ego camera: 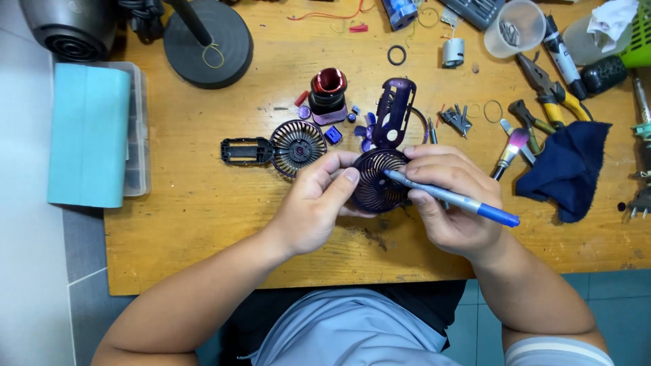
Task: Marking a plastic fan casing with a blue marker on a workbench as part of a repair or assembly process.
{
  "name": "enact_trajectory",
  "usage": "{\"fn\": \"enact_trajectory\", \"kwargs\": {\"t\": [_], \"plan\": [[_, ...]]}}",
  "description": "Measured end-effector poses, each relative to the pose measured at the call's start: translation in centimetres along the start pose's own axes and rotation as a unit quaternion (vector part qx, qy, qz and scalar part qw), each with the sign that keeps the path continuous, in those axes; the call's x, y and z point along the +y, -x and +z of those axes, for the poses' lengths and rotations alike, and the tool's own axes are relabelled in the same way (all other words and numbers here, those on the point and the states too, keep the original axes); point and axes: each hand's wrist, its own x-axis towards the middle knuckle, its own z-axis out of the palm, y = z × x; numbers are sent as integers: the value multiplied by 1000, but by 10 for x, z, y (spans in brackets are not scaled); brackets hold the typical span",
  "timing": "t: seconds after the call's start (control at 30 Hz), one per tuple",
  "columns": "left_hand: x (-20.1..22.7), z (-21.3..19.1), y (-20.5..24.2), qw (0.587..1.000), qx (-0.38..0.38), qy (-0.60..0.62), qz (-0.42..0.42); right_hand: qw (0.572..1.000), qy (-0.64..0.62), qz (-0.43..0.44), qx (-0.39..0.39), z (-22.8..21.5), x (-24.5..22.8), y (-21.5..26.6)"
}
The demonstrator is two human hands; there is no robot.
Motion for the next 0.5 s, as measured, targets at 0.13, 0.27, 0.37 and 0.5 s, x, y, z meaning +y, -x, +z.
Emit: {"fn": "enact_trajectory", "kwargs": {"t": [0.13, 0.27, 0.37, 0.5], "plan": [[-1, -1, -1, 1000, 1, 16, -3, 1000, -13, 14, -10, -2, 2, 4], [-4, -1, -1, 1000, 1, 15, -3, 1000, -10, 16, -1, -1, 4, 5], [-2, -1, 0, 1000, 4, 17, -5, 1000, -14, 16, -4, -1, 4, 6], [1, 1, 1, 1000, -7, 8, 10, 1000, 0, 5, -3, -1, -2, 0]]}}
